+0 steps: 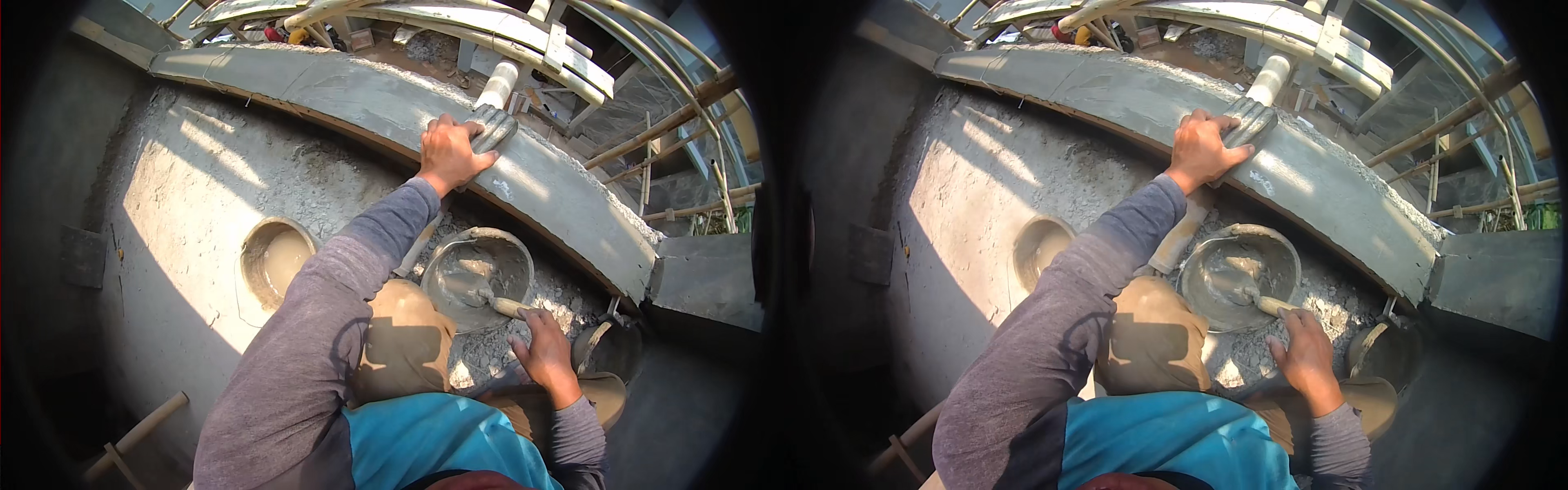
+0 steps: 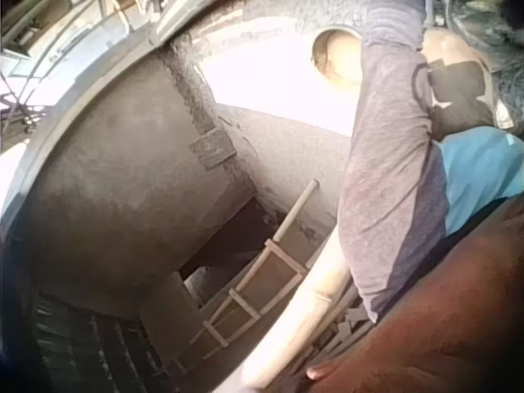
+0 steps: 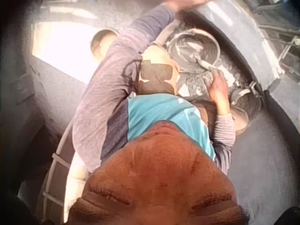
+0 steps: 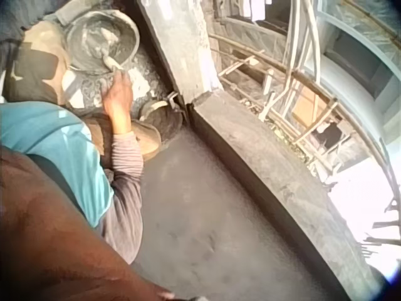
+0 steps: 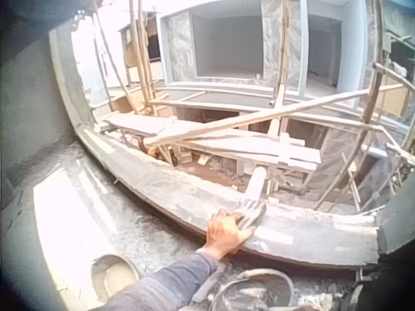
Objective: Applying and smoothing mortar on a concrete ledge using a hand float and trowel.
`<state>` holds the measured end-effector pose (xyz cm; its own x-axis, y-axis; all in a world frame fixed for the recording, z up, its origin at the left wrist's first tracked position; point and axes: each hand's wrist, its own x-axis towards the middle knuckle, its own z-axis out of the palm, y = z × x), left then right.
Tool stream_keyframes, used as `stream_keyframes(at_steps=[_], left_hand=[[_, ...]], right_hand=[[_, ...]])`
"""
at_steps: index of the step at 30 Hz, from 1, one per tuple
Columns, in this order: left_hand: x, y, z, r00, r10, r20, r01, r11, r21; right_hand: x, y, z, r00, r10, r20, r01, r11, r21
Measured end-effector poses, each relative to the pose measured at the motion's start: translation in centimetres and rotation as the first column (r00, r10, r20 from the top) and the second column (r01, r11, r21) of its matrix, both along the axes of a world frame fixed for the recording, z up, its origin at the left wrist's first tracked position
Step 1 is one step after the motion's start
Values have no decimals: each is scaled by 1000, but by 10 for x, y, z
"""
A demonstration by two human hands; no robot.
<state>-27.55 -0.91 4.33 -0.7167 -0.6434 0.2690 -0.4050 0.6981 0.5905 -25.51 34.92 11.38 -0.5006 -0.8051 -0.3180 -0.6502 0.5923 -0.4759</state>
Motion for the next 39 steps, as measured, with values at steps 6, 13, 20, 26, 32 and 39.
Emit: stream_keyframes(at_steps=[6,13,20,26,32,39], left_hand=[[74,-177,8,840,541,-45,-537,815,-216],[95,-252,-1,877,400,268,-431,900,68],[14,-35,-13,988,146,-59,-149,987,-61],[9,31,8,998,29,61,-29,1000,-11],[57,-51,-16,977,205,64,-180,944,-278],[198,-126,-44,733,672,105,-607,716,-344]], right_hand=[[-2,10,4,1000,-20,19,20,999,-28],[-2,7,1,999,-17,42,17,1000,8],[0,3,6,1000,7,17,-7,1000,9],[0,9,8,1000,-7,15,7,1000,-6],[0,11,16,1000,-17,26,17,1000,-13],[-2,10,17,999,-44,24,45,998,-36]])
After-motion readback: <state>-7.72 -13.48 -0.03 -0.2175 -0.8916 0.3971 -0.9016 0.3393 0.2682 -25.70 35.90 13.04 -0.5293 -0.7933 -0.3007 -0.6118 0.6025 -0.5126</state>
